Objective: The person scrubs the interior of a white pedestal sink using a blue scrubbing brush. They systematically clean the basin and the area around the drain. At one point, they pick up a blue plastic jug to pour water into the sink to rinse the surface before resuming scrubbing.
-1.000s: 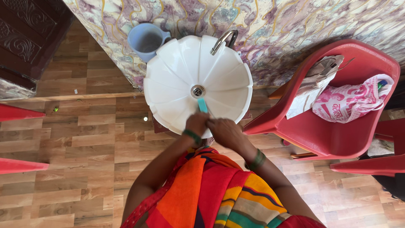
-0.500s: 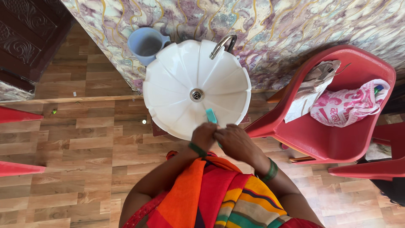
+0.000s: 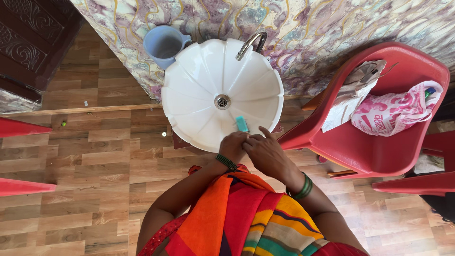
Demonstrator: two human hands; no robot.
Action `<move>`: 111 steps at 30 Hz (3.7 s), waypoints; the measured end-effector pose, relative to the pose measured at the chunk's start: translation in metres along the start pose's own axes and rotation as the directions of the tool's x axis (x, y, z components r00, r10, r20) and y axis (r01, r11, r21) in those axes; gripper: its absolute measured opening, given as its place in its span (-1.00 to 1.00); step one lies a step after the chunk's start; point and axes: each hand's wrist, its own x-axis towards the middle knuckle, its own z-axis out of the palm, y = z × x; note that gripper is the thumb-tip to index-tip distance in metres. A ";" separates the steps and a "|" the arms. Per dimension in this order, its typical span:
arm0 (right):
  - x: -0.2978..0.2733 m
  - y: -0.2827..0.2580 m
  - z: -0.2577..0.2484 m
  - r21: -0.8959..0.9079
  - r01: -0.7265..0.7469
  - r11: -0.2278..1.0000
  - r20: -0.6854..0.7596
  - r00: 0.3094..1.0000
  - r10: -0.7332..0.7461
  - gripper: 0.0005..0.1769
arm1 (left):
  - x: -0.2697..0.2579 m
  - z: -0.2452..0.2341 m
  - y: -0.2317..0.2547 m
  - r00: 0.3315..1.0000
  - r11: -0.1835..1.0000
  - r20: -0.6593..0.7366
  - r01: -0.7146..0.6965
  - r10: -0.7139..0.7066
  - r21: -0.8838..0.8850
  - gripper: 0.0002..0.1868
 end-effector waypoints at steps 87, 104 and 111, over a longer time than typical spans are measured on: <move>0.056 0.010 0.033 0.211 -0.025 0.977 -0.037 0.999 0.034 -0.80 | 0.035 -0.026 -0.056 0.983 0.931 0.162 0.018 -0.082 0.364 -0.88; 0.075 0.010 0.041 0.276 -0.017 0.961 -0.072 0.997 0.039 -0.76 | 0.050 -0.039 -0.076 0.989 0.887 0.121 0.019 -0.084 0.460 -0.86; 0.035 0.000 -0.007 0.365 0.140 0.921 -0.112 0.988 -0.106 -0.61 | 0.005 -0.074 -0.017 0.957 0.909 0.261 0.004 -0.124 0.418 -0.74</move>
